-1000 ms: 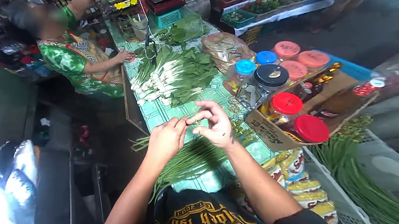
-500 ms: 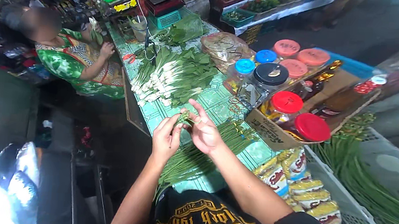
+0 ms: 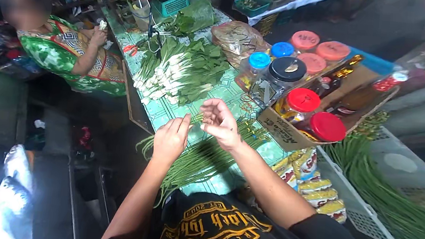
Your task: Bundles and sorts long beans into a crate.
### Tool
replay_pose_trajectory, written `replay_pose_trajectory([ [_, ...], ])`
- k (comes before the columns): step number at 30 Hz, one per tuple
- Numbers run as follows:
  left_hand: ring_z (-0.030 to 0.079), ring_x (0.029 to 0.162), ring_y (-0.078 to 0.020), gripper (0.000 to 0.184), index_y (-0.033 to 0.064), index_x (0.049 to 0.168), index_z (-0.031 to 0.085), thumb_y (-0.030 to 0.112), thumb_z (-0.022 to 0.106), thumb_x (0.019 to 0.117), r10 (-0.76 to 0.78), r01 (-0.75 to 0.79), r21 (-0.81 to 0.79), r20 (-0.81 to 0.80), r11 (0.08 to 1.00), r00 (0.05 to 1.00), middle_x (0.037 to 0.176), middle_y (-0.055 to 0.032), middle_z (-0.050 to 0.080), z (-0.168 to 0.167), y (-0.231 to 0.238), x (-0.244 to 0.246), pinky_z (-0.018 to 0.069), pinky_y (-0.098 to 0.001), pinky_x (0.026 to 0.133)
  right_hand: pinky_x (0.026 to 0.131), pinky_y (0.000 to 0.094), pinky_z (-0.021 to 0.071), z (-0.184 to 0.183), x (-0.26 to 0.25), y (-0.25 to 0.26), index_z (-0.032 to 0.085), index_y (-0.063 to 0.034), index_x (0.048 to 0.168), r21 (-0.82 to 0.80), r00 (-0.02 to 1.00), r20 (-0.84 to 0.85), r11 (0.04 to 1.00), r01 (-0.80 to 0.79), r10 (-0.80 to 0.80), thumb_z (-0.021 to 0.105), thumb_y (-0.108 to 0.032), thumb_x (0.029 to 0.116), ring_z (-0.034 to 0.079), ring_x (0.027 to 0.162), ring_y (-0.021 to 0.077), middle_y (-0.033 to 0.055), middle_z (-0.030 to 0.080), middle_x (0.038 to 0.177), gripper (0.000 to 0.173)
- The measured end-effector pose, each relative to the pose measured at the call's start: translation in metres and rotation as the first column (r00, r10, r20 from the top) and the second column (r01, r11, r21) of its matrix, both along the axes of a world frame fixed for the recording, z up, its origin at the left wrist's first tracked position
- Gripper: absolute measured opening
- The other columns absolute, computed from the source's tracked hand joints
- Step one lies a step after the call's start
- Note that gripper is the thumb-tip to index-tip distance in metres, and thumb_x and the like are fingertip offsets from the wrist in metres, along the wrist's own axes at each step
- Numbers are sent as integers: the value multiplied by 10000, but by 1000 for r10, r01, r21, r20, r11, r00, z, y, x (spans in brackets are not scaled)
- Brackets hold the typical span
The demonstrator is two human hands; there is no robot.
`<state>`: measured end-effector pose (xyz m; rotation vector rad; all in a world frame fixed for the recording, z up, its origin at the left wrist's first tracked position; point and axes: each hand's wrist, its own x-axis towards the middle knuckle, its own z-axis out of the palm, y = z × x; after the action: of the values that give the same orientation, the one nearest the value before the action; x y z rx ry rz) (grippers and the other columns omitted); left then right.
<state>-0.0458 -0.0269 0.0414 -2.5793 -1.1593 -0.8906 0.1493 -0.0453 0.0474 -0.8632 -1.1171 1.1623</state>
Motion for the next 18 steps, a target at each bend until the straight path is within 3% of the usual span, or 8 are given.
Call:
replay_pose_trajectory([
  [2, 723, 844, -266, 342, 25, 1288, 622, 265, 533, 1061, 8, -6, -66, 29, 998, 1000, 941, -118, 713, 0, -1, 4, 599, -408, 702, 753, 333, 592, -2, 9, 4, 568, -157, 1350, 124, 950, 310, 992, -24, -16, 758, -95, 724, 636, 1005, 176, 75, 546, 1324, 657],
  [4, 717, 760, -270, 298, 3, 1209, 603, 242, 563, 1038, -17, 25, -98, 73, 995, 997, 867, -125, 700, 0, -2, 8, 598, -419, 651, 721, 288, 591, -2, 14, 8, 690, -158, 1263, 194, 862, 508, 975, -110, -4, 824, -199, 818, 651, 956, 128, 39, 626, 1228, 467],
  [6, 691, 694, -258, 225, 12, 1122, 589, 210, 572, 1016, -50, 63, -120, 104, 991, 993, 802, -110, 665, -2, -3, 9, 583, -411, 603, 678, 263, 619, -2, 17, 10, 768, -116, 1047, 213, 853, 521, 965, -155, 22, 814, -151, 855, 692, 819, 91, 9, 720, 1031, 201],
  [8, 691, 690, -252, 243, 19, 1103, 590, 250, 591, 1029, -84, 99, -136, 110, 986, 990, 789, -100, 662, -1, -4, 7, 591, -407, 615, 672, 275, 611, 2, 25, 14, 776, -86, 932, 204, 876, 479, 963, -176, 58, 817, -88, 816, 696, 781, 102, 19, 748, 958, 122],
  [10, 687, 695, -246, 254, 30, 1084, 588, 280, 591, 1039, -108, 123, -135, 110, 983, 988, 800, -90, 660, 0, -6, 5, 593, -398, 625, 613, 273, 589, 5, 30, 14, 757, -62, 913, 209, 896, 427, 951, -226, 119, 782, -48, 800, 678, 750, 119, 44, 735, 966, 117],
  [13, 685, 693, -243, 225, 30, 1088, 593, 248, 593, 1030, -140, 154, -133, 107, 979, 984, 802, -93, 661, 0, -7, 3, 584, -396, 615, 658, 276, 607, 3, 27, 12, 761, -62, 922, 227, 879, 456, 936, -270, 143, 731, -34, 799, 691, 811, 111, 42, 732, 1006, 130],
  [15, 690, 708, -239, 234, 23, 1086, 602, 251, 574, 1043, -158, 174, -139, 115, 975, 981, 805, -96, 666, -1, -7, 2, 590, -396, 633, 620, 265, 593, 1, 29, 11, 752, -38, 954, 244, 911, 386, 936, -254, 146, 743, -19, 787, 678, 759, 113, 65, 733, 1013, 169],
  [18, 698, 723, -261, 233, 20, 1143, 601, 216, 579, 1019, -187, 204, -200, 102, 958, 977, 835, -111, 683, 3, -8, 6, 592, -434, 640, 585, 245, 565, 0, 36, 7, 747, -13, 1010, 240, 920, 350, 933, -269, 176, 756, -57, 862, 658, 713, 92, 76, 731, 1017, 154],
])
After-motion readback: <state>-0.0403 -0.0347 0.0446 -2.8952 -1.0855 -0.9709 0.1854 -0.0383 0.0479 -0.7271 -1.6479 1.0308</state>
